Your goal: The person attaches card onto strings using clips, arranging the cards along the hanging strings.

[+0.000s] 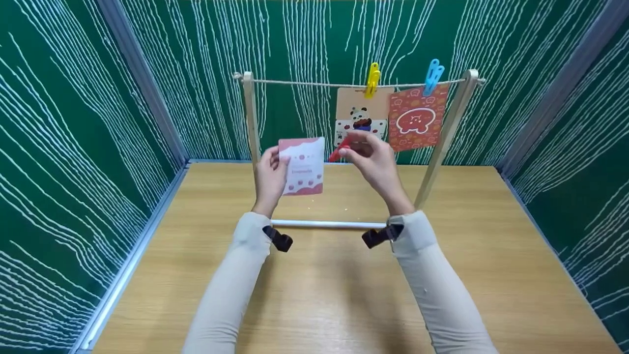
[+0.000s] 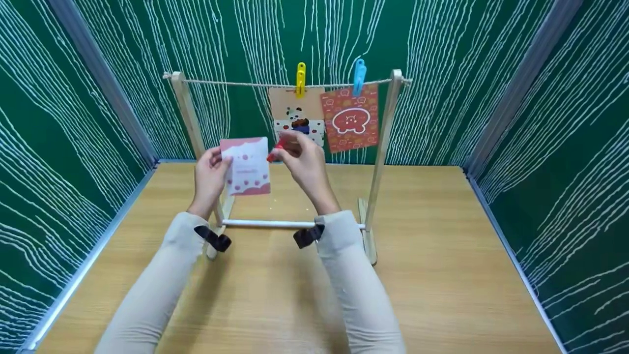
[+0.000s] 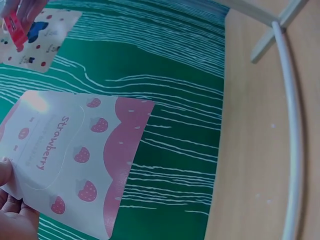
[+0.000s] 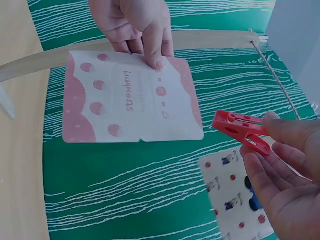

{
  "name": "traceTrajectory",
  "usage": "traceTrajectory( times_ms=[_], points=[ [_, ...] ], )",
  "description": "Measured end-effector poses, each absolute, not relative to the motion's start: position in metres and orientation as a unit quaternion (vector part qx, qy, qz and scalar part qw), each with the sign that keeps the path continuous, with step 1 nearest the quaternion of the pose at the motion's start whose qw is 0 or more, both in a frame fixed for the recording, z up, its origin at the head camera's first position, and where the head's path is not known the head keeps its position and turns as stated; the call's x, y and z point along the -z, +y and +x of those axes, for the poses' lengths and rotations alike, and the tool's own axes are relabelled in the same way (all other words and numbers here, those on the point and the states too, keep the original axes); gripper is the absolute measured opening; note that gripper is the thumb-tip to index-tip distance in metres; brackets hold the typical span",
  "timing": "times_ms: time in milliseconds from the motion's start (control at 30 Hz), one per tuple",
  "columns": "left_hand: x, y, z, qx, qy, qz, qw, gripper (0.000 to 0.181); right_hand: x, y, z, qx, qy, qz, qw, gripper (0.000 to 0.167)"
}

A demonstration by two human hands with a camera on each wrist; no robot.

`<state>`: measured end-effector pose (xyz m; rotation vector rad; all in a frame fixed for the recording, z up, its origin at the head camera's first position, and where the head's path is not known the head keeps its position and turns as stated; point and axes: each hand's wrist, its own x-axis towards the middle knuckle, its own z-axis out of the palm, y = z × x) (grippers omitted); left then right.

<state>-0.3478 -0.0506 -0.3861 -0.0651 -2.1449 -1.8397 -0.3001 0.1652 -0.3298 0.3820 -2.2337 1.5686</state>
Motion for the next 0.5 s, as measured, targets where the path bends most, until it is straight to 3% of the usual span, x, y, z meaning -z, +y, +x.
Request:
traceTrajectory(
  times_ms=[500],
  points=[
    [0.343, -0.046, -0.352, 0.646, -0.741, -0.037, 0.179, 0.03, 0.285, 0.156, -0.309, -0.599, -0.737, 0.169, 0.261, 0.034]
  ],
)
